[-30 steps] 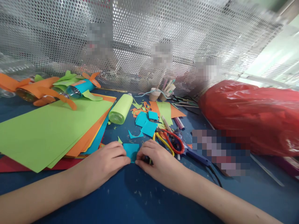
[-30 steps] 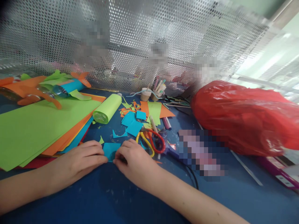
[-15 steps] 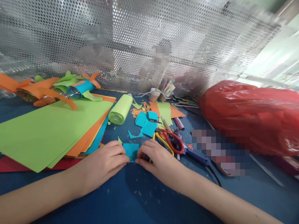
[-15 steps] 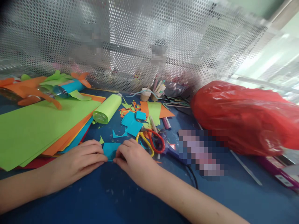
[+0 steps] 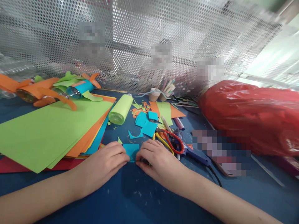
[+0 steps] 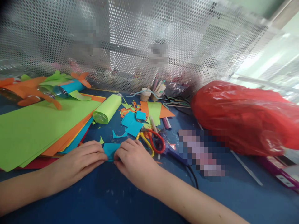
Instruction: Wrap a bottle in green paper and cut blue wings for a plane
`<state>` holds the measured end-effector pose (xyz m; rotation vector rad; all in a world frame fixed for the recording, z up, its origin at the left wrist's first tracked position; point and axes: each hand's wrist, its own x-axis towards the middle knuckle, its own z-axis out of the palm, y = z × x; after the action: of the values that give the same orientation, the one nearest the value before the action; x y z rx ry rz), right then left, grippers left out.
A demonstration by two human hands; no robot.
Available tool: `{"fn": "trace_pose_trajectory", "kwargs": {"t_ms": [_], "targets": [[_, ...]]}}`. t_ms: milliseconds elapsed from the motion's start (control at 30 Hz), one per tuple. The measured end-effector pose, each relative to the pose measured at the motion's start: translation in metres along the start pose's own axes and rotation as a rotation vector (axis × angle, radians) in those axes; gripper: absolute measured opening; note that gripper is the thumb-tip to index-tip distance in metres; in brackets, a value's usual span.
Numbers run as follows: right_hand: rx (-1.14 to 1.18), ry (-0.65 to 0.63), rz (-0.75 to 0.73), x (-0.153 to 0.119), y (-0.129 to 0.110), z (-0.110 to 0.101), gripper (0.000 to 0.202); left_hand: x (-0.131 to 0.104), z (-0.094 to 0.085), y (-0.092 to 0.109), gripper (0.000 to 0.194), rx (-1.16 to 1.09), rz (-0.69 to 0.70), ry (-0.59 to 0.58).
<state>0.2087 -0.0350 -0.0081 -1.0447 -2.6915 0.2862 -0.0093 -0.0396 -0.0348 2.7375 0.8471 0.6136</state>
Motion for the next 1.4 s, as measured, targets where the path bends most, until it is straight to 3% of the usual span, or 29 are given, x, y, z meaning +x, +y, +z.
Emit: {"fn": "trace_pose_trajectory", "kwargs": {"t_ms": [367,600,833,1100,1400], "targets": [[0.117,0.020,0.120,-0.0004,-0.0014,0.0048,0.012,0.0003,0.0034,-0.0024,0.012,-0.130,-0.108,0.007],[0.080,0.031,0.153,0.0017,-0.0070,0.0057,0.013,-0.0003,0.0009,-0.0003,0.027,-0.054,-0.018,-0.012],[0.129,0.064,0.226,0.0039,-0.0075,0.0092,0.014,-0.0014,-0.0010,-0.0016,0.028,0.005,0.005,-0.012],[0.136,0.025,0.117,0.0006,-0.0016,0.0037,0.014,-0.0025,0.0011,-0.0074,0.022,-0.103,-0.016,-0.008],[0.002,0.025,-0.021,0.0008,-0.0025,0.0022,0.007,-0.0020,-0.0002,-0.0025,0.028,-0.019,-0.001,-0.029]]}}
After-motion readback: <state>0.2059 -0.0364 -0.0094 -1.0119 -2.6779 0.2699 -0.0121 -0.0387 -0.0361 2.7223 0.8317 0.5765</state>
